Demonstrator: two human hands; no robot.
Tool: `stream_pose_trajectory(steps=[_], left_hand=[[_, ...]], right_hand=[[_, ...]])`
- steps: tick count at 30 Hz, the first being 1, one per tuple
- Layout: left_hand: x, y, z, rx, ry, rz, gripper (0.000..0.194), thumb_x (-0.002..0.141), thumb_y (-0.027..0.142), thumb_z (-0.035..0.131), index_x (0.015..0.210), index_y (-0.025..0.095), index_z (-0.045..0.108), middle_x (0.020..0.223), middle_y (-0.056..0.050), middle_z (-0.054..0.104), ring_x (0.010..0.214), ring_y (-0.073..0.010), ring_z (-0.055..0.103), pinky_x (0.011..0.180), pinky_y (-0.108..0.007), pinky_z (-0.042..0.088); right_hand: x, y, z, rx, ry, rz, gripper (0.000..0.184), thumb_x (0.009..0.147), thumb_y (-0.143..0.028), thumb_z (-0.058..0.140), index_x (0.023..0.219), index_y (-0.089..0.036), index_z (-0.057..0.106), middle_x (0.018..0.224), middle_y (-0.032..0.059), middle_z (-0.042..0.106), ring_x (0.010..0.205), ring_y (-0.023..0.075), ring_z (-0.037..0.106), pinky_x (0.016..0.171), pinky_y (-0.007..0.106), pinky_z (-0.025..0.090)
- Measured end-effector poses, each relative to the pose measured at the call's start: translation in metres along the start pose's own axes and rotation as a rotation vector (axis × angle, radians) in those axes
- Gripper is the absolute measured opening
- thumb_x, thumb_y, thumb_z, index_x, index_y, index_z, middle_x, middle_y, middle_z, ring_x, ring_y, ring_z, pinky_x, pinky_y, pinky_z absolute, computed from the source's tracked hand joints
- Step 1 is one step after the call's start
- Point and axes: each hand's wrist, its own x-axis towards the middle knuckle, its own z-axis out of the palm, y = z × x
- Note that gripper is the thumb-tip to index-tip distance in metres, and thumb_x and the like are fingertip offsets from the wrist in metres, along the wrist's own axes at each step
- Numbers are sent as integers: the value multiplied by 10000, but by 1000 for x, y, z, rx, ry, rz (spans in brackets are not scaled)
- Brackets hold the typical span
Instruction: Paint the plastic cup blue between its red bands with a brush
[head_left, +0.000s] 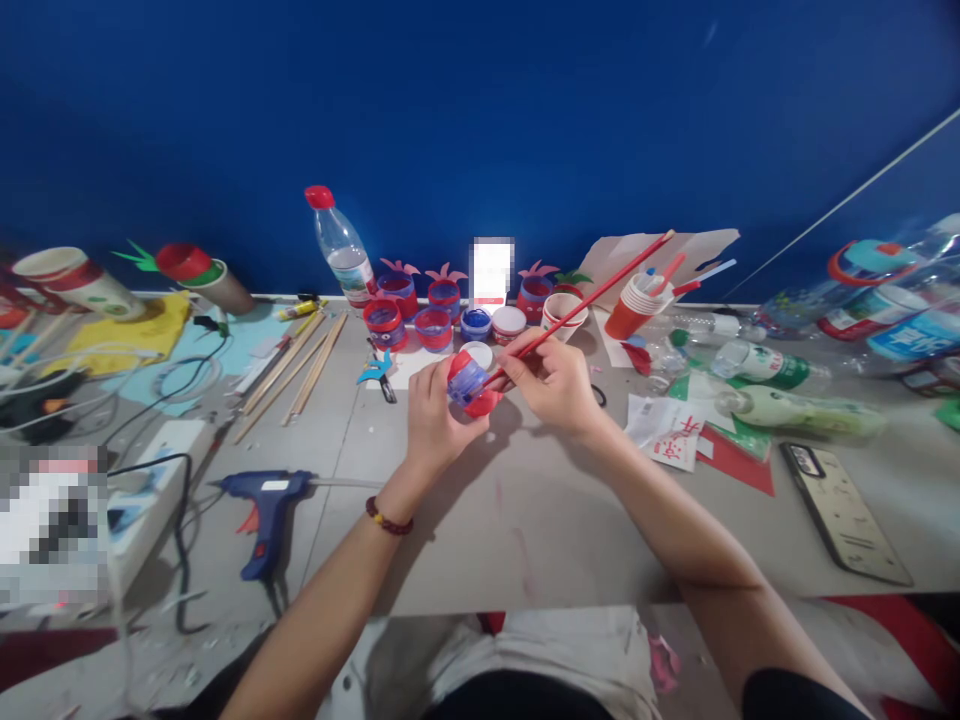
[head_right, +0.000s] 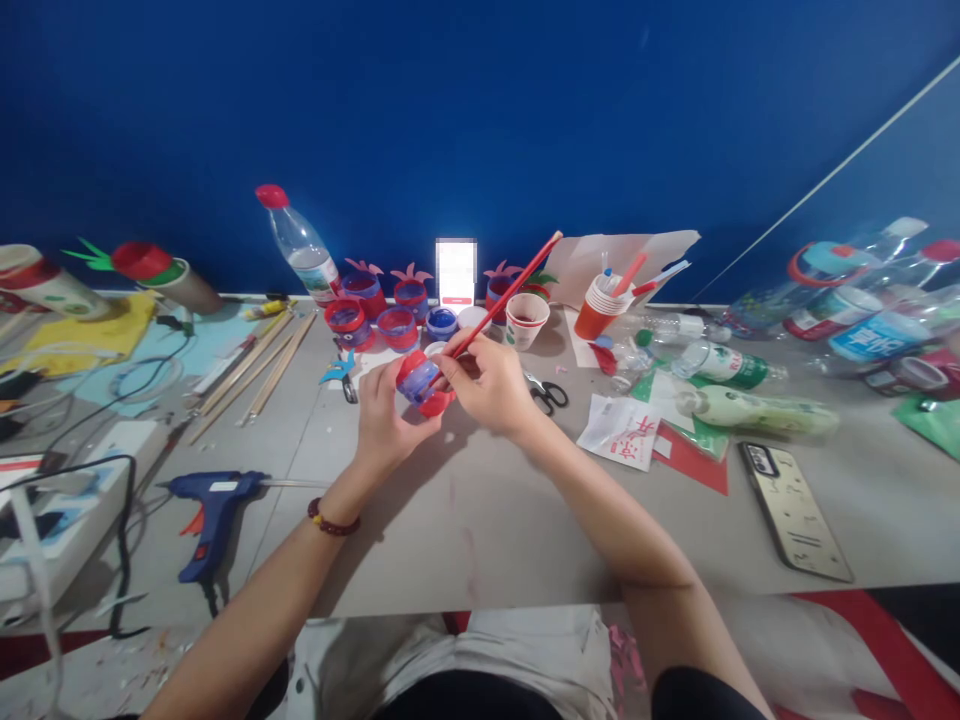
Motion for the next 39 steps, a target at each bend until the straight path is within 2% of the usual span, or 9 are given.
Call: stream_pose_trajectory(steps=[5,9,13,21,25,31,34,39], left_hand=[[-1,-2,1,17,0,18,862,628,283,795,1371,174,373,1198,-153,561,1072,-313,546,933,-471,457],[-1,-2,1,19,-5,4,862,633,287,791,1377,174,371,1204,-149,552,1067,-308,538,936,-474,462],[-1,2,-1,5,-20,-26,852,609,276,803,1354,173,403,1185,-138,558,1057,-305,537,939,-467,469],[1,6,-4,-13,-49,-84,863,563,234,817,1328,179,423,1190,-132,564,1080,-318,543,968,-489,455],[1,5,-4,-26,-66,-86,864,558,214,817,1325,179,419,1203,-133,557,1101,-321,541,972,-489,456],[-2,3,-1,-31,-55,-56,878,561,205,817,1336,171,408,1223,-145,546,1114,-321,529,979,-486,455],[-1,3,-1,-28,-33,-46,861,565,211,815,1327,176,415,1206,-140,557,1100,-314,534,975,-476,457],[0,4,-2,-40,-19,-43,857,555,203,813,1316,183,418,1192,-132,575,1088,-308,542,967,-471,461]], right_hand=[[-2,-3,0,-158,-15,-129,136,901,-241,601,781,-177,606,847,44,659,646,148,711,596,267,613],[-4,-2,1,-289,-6,-237,127,912,-242,586,802,-191,624,868,56,681,762,171,704,689,299,615],[-4,-4,-2,-293,21,-273,129,918,-257,578,806,-205,618,855,49,683,781,181,698,738,337,611],[5,-6,-17,-333,102,-222,152,910,-314,591,787,-226,599,821,30,673,695,178,701,646,347,619],[8,-7,-22,-218,151,-164,147,910,-338,599,818,-225,578,756,-5,637,639,155,708,600,310,626],[5,-4,-14,27,92,-16,187,882,-385,649,854,-219,569,714,-16,641,621,157,713,608,318,645],[6,-4,-8,38,69,11,223,875,-402,655,812,-208,563,703,-11,641,617,159,715,610,313,643],[9,-5,-9,-3,104,-8,238,859,-411,666,779,-219,549,695,-12,642,606,161,712,601,316,640]])
